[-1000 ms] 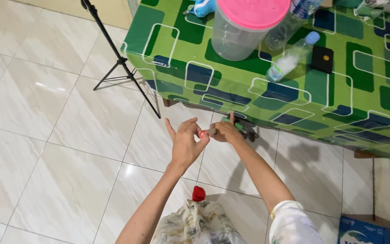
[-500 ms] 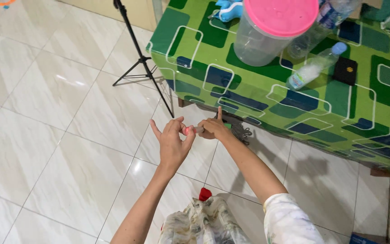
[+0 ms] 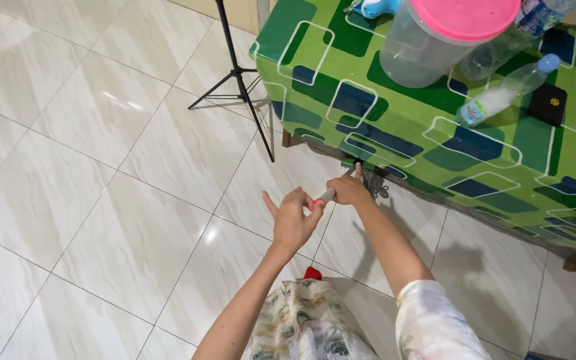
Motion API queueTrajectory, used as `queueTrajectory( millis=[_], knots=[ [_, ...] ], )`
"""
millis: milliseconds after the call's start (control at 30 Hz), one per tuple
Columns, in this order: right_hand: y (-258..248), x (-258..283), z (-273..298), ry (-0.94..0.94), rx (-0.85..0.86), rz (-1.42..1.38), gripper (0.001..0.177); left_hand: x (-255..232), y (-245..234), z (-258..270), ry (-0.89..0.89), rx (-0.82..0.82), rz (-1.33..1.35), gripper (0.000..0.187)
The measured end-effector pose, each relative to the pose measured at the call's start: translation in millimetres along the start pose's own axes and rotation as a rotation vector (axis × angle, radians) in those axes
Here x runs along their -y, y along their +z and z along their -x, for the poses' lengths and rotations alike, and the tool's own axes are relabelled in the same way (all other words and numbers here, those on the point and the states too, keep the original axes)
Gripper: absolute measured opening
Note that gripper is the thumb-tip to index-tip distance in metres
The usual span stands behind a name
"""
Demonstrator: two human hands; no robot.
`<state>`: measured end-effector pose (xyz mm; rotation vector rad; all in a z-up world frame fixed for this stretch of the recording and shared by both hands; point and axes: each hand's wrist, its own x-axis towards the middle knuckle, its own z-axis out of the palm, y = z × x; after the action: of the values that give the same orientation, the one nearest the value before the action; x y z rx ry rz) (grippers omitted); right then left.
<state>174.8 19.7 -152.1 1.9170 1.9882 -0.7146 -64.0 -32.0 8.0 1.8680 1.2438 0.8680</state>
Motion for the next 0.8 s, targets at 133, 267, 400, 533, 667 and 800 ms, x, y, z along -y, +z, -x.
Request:
queueTrajectory(
  millis=[133,267,400,533,667,800],
  knots=[
    [-12,1,7,-0.029,-0.03,-0.042,0.017,-27,-18,-10,-0.015,0.029,0.011,0.031],
    [-31,17,26,-0.088,-0.074,-0.092,0.016,-45,-34,-12,-0.011,-0.019,0.02,0.032],
    [-39,30,39,-0.02,-0.006,-0.073,0.019,-26,-25,3,0.086,-0.056,0.04,0.031],
    [-12,15,20,-0.004,-0.044,-0.065,0.019,-46,-37,-1,-0.125,0.087,0.012,0.032],
    [2,8,13,-0.017,-0.062,-0.062,0.023,-38,-32,1,-0.077,0.095,-0.016,0.033],
    [-9,15,21,-0.055,-0.018,-0.007,0.024,-33,-34,5,-0.03,0.063,0.032,0.035]
  ],
)
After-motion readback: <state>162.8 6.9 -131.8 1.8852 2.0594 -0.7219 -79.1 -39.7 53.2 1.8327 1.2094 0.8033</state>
